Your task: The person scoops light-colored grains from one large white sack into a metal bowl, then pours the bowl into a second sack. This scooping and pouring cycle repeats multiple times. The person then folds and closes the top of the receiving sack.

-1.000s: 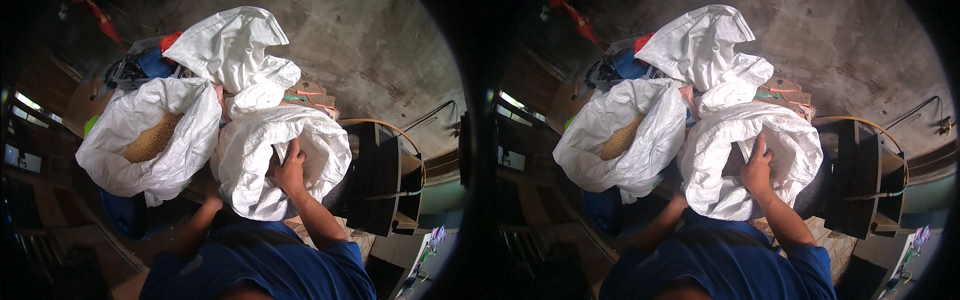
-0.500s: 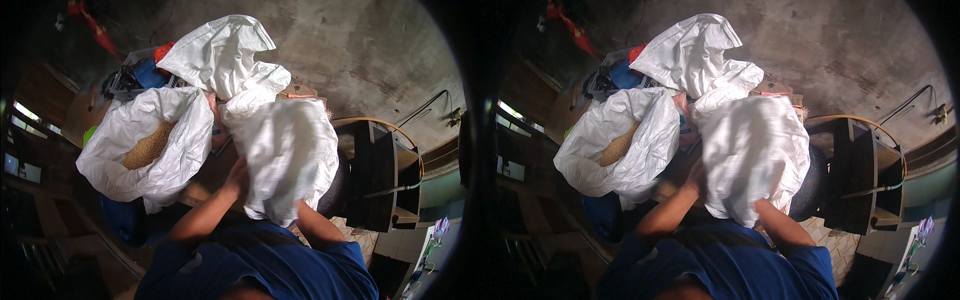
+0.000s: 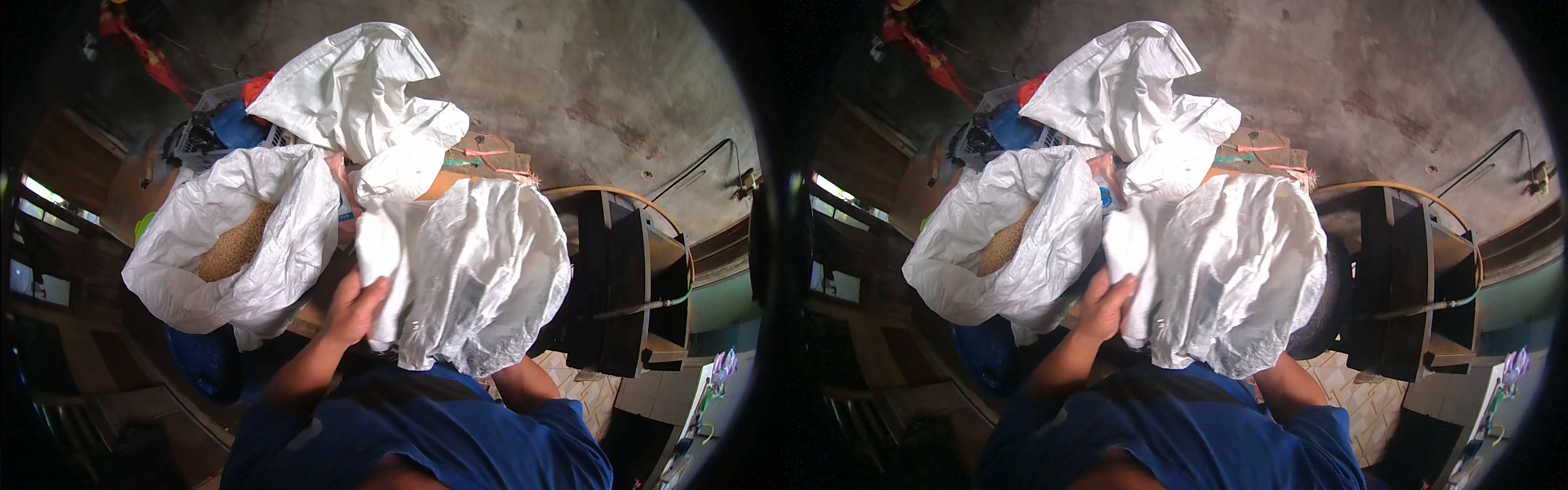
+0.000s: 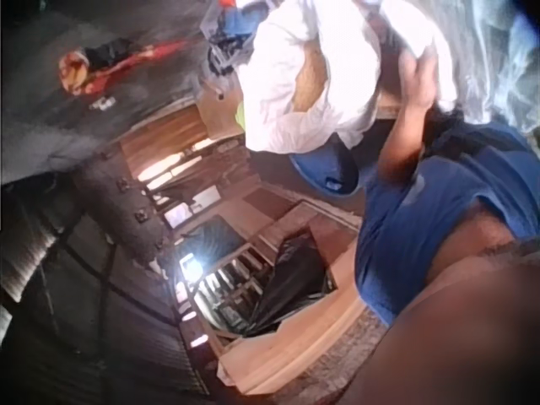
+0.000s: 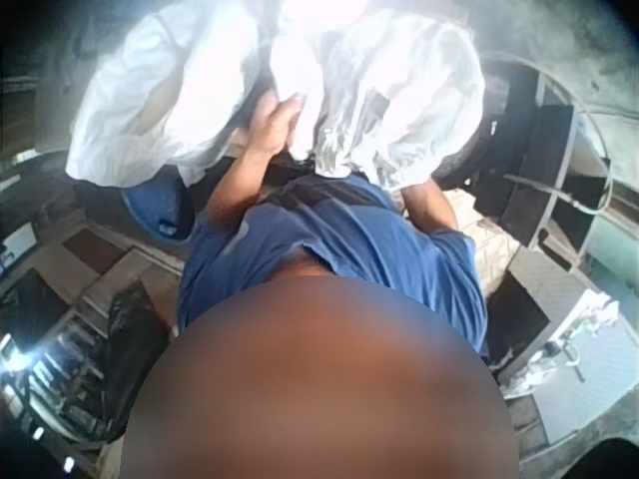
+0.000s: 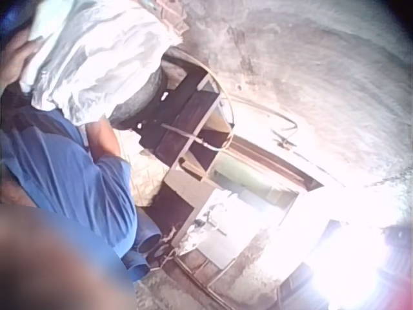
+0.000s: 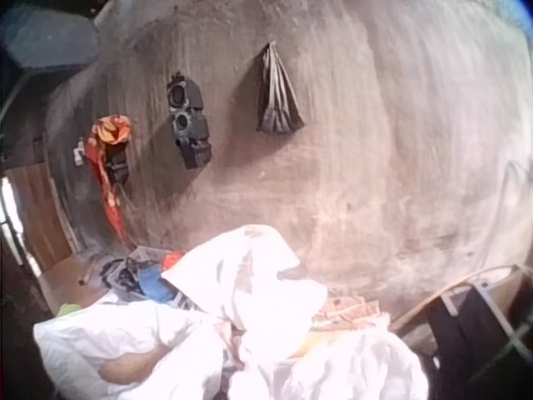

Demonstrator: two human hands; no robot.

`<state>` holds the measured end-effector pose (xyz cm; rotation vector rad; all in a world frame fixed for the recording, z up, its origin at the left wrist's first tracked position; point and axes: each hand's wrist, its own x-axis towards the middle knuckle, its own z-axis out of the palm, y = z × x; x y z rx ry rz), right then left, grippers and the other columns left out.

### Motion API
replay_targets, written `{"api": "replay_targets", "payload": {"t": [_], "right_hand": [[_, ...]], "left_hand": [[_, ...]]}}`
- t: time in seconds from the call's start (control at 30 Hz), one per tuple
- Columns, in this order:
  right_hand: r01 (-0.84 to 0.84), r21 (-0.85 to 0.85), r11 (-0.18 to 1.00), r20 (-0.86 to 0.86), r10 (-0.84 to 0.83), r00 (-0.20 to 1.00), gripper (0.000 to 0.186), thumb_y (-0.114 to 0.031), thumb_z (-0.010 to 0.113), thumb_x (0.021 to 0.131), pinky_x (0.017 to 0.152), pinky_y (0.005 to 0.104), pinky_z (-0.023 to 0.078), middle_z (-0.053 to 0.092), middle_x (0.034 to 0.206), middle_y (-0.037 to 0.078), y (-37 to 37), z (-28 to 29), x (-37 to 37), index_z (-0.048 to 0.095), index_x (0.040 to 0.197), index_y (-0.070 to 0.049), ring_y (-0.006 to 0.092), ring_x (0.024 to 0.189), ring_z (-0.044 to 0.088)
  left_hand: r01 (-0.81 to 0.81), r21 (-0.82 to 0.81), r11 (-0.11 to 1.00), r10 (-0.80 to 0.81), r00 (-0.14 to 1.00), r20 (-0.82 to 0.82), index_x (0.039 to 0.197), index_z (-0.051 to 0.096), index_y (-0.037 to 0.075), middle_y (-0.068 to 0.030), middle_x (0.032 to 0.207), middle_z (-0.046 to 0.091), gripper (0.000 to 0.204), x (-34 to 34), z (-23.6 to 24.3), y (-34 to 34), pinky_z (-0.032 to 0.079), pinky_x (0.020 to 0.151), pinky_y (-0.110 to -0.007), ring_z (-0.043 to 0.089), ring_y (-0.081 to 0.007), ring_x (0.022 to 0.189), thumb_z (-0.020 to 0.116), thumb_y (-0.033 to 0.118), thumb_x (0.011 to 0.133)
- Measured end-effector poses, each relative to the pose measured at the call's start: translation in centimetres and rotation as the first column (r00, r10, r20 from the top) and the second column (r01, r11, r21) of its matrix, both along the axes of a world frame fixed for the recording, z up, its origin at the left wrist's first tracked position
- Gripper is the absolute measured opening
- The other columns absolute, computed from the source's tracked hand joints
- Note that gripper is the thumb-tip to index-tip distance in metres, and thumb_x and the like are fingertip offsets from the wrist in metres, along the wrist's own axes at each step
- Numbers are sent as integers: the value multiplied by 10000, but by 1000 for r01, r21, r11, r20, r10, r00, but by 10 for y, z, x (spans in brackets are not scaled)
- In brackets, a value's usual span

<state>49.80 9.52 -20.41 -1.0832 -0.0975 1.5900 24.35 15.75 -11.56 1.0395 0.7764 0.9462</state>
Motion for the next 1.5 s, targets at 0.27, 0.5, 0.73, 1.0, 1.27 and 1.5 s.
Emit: {"api": "replay_targets", "payload": {"t": [0.27, 0.5, 0.73, 1.0, 1.27, 1.5], "right_hand": [[10, -75, 997, -112, -19, 994, 679, -25, 607, 910, 927, 451, 568, 590, 1294, 139, 5, 16, -6, 342, 1521, -159, 312, 1110, 646], [-49, -60, 997, -148, 39, 988, 728, 65, 497, 862, 733, 459, 625, 604, 1238, 135, -18, 43, 9, 327, 1525, -184, 295, 1071, 672], [33, -28, 999, -120, -36, 992, 725, 82, 492, 845, 675, 422, 645, 593, 1271, 149, -58, 90, 35, 346, 1522, -133, 298, 1018, 685], [12, 14, 1000, 171, -14, 985, 955, 103, 523, 839, 623, 399, 638, 500, 1412, 180, -51, 72, 31, 101, 1629, -229, 340, 1006, 696], [113, 44, 993, 185, -120, 975, 997, 97, 492, 871, 799, 432, 603, 442, 1454, 264, -15, -13, 23, -52, 1653, -199, 346, 1113, 642], [291, 162, 943, 3, -295, 955, 631, -304, 466, 1100, 1050, 434, 522, 427, 1542, 130, 5, -98, 31, 173, 1639, -158, 300, 1308, 559]], "left_hand": [[-439, -11, 898, 439, 898, -25, 1419, 527, -6, -91, 1344, 633, 394, -66, -52, -9, 457, 1046, -327, 600, -175, 1202, 565, 173, 1069], [-492, -132, 860, 497, 868, 3, 1391, 547, 10, -84, 1298, 650, 345, -75, -85, -17, 481, 1012, -330, 618, -171, 1151, 493, 177, 1093], [-494, -178, 851, 468, 867, -172, 1468, 493, 5, -129, 1413, 581, 453, -80, -125, -8, 447, 1060, -383, 572, -235, 1250, 466, 255, 1092], [-126, -489, 863, 233, 959, 164, 1491, 465, 90, -94, 1357, 615, 461, -57, -133, -13, 521, 982, -451, 626, -280, 1206, 520, 294, 1081], [-233, -226, 946, 107, 881, -462, 1582, 370, 123, -107, 1491, 527, 603, -18, -107, 27, 472, 1045, -408, 554, -252, 1298, 572, 243, 1026], [-110, -325, 939, 42, 977, -210, 1586, 370, 103, -119, 1564, 456, 600, 0, -85, 47, 417, 1114, -400, 475, -247, 1395, 571, 231, 1035]]}}
